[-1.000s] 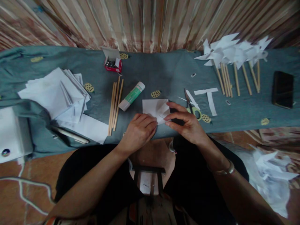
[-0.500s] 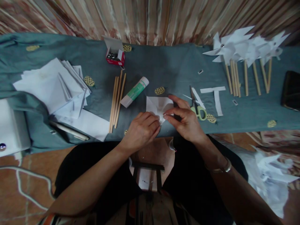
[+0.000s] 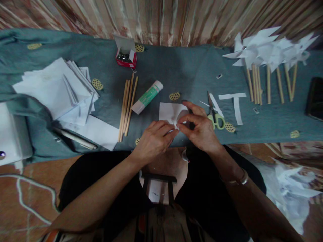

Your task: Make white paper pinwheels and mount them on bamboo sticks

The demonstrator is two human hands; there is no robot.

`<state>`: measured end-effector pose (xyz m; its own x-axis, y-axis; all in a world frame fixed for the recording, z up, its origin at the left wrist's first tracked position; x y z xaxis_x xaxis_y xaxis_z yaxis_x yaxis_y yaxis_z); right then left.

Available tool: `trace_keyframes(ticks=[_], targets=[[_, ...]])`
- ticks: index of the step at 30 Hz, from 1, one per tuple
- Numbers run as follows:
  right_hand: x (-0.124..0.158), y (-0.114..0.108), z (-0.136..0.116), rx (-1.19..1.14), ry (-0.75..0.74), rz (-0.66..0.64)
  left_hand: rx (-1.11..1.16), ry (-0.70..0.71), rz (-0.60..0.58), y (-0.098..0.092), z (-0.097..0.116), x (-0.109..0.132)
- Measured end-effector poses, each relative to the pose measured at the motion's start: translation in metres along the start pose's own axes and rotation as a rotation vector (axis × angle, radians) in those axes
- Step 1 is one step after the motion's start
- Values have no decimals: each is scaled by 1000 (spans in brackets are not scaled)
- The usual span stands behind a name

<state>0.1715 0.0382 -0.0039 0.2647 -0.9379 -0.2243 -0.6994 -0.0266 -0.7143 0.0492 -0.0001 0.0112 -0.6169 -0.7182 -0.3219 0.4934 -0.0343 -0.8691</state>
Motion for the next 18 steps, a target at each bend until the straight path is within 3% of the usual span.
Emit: trace_keyframes(ticks=[18], targets=[[0, -4, -3, 34, -13, 27, 7, -22, 2, -1, 0, -5]])
Point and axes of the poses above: each hand's wrist, its own x-axis away from the middle knuckle, its own y-axis out of the palm, z = x × y, the point moved 9 cm from there along -x, towards the middle knuckle, and after that the axes turned 7 degrees about -y, right-handed, at the moved point
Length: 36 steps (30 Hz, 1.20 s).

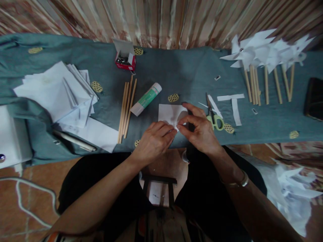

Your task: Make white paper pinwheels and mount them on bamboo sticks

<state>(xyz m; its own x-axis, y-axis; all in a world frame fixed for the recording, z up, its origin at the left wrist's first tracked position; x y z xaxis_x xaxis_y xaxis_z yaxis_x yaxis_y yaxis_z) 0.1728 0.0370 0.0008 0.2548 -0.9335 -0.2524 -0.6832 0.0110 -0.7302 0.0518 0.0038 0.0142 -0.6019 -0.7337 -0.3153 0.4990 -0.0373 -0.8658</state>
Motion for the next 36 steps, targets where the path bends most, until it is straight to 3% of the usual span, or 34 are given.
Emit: trace_keyframes(ticks=[26, 36], targets=[[4, 2, -10, 58, -128, 0, 11, -30, -71, 6, -3, 0], [3, 1, -16, 96, -84, -46, 14, -26, -57, 3, -2, -1]])
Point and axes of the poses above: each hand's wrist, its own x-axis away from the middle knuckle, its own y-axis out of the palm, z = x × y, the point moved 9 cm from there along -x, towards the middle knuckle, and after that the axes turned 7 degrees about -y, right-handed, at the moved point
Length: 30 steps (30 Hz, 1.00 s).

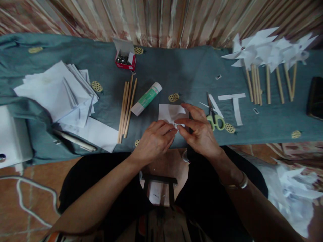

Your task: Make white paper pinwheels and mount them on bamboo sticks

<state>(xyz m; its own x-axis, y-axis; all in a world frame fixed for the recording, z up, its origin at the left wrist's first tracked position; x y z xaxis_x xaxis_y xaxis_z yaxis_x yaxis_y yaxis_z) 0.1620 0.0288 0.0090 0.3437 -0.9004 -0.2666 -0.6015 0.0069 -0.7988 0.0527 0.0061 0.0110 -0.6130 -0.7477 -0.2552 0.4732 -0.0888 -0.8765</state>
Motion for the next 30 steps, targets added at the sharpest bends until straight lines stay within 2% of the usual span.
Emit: trace_keyframes(ticks=[8, 14, 30], targets=[[-1, -4, 4, -54, 23, 54, 15, -8, 13, 1, -2, 1], [1, -3, 6, -64, 18, 33, 13, 23, 69, -3, 0, 3], [1, -3, 9, -95, 59, 43, 9, 21, 64, -3, 1, 2]])
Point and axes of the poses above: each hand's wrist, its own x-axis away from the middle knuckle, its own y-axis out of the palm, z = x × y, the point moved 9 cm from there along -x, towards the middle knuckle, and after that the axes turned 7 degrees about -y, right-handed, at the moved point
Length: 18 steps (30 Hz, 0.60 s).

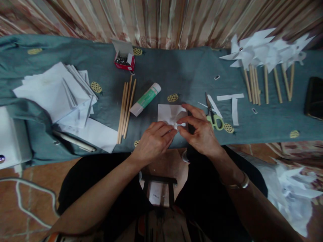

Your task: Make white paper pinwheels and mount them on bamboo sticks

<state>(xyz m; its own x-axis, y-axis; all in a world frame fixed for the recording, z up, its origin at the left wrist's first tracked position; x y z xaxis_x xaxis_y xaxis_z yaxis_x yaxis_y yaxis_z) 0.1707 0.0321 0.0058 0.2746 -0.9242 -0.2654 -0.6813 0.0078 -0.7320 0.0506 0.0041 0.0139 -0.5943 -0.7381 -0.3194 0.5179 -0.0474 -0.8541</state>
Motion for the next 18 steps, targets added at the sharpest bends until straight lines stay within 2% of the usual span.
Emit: trace_keyframes(ticks=[9, 18], targets=[[1, 1, 0, 24, -16, 5, 19, -36, -57, 5, -3, -1], [2, 1, -1, 44, -6, -12, 27, -30, -40, 5, -3, -2]])
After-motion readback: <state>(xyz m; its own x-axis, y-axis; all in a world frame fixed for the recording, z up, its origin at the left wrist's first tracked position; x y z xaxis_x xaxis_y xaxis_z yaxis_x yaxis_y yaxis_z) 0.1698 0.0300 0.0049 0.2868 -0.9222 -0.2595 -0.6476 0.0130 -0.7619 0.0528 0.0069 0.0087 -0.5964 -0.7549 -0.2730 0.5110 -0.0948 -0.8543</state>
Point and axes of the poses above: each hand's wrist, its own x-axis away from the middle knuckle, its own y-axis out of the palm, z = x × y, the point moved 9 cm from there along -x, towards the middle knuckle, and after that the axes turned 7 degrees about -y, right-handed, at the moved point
